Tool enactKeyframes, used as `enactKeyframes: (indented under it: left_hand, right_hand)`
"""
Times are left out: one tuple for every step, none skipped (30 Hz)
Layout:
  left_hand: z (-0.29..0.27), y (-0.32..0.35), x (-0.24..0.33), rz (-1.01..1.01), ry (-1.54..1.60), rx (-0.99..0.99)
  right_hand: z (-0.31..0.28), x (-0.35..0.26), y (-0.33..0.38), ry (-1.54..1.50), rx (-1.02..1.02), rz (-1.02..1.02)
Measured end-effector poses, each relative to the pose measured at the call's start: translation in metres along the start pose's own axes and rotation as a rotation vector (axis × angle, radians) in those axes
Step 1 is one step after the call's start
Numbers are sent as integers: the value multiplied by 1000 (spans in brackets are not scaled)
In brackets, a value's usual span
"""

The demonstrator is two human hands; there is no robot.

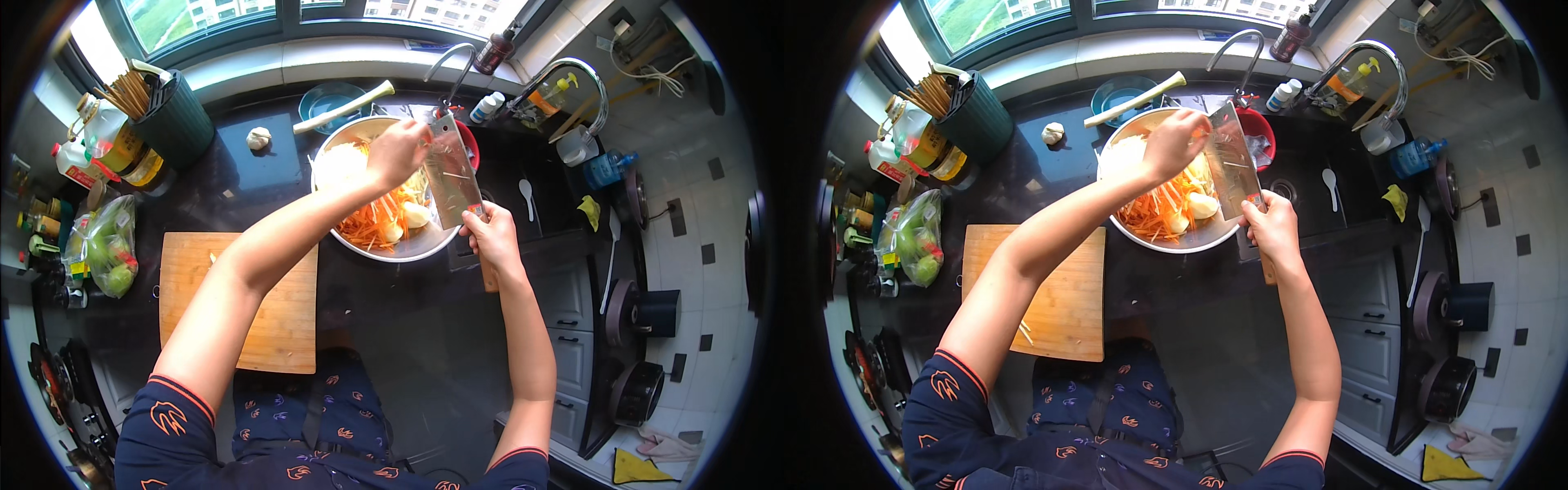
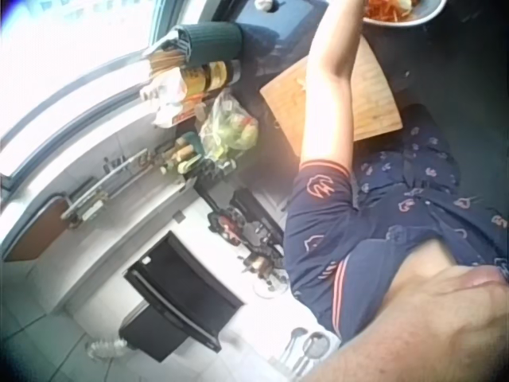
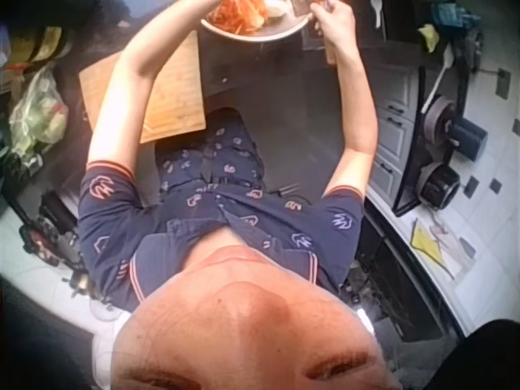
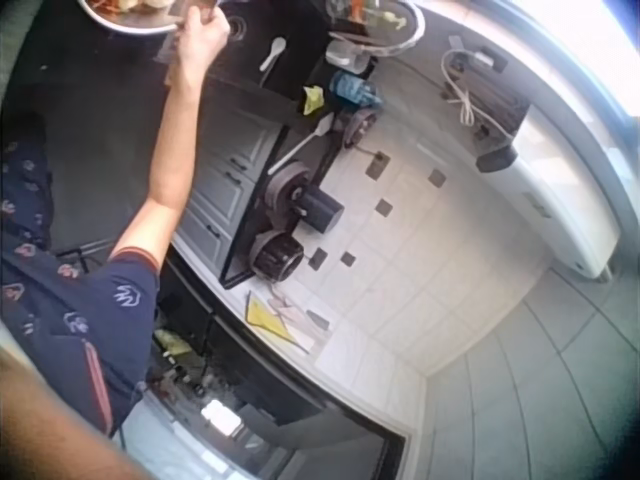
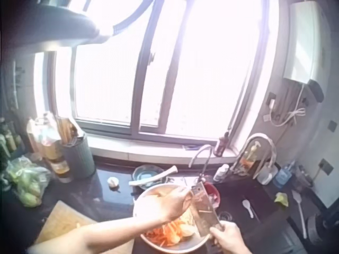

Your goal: The person slices a white vegetable into thin strips on a wooden cutting board using a cleaver. After slicing, the person gathers the strips and transfers them into a metal bowl containing other prepared vegetables.

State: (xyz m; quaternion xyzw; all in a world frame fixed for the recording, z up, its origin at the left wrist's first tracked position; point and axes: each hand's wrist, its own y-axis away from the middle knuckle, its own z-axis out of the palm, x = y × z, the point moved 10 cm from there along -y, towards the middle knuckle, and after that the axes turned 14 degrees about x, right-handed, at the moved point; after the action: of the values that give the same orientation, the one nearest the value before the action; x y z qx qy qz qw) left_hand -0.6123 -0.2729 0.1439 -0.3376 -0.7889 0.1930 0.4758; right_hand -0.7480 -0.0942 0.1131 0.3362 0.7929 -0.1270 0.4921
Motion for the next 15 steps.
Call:
enactKeyframes:
  left_hand:
    - [0,2,18,86,75,0]
    - [0,5,36,121,149,-2]
    - [-3,10,51,155,218,-3]
    - [-2,17,63,195,248,-39]
    - [-1,21,72,236,278,-74]
    - [3,28,79,376,257,-56]
    - [2,34,81,448,149,-2]
    - [13,37,69,407,115,-53]
    - [23,40,55,365,82,-104]
    - [31,44,39,375,-1,-164]
    - [35,47,21,384,-91,-221]
    - [39,49,3,363,-198,-310]
    - [33,46,0,336,-163,-222]
    - [22,41,10,310,-119,-139]
    - [10,37,21,284,-76,-56]
  right_hand:
    - [2,2,1,-20,-5,15]
    - [2,4,2,-39,-6,31]
    - [4,2,3,-43,-5,32]
    - [7,-2,4,-47,-3,33]
    - [8,-6,6,-50,0,32]
    - [10,-10,6,-74,-1,34]
    - [8,-13,5,-68,11,15]
    - [5,-14,5,-61,26,-2]
    - [2,-15,5,-52,41,-17]
    - [-1,-11,5,-61,45,-8]
    - [-3,-6,3,-73,42,-3]
    - [-4,-3,0,-85,38,2]
    - [-4,-4,-1,-78,39,-5]
    - [-7,-1,-1,-69,47,-6]
    - [-8,0,0,-60,54,-7]
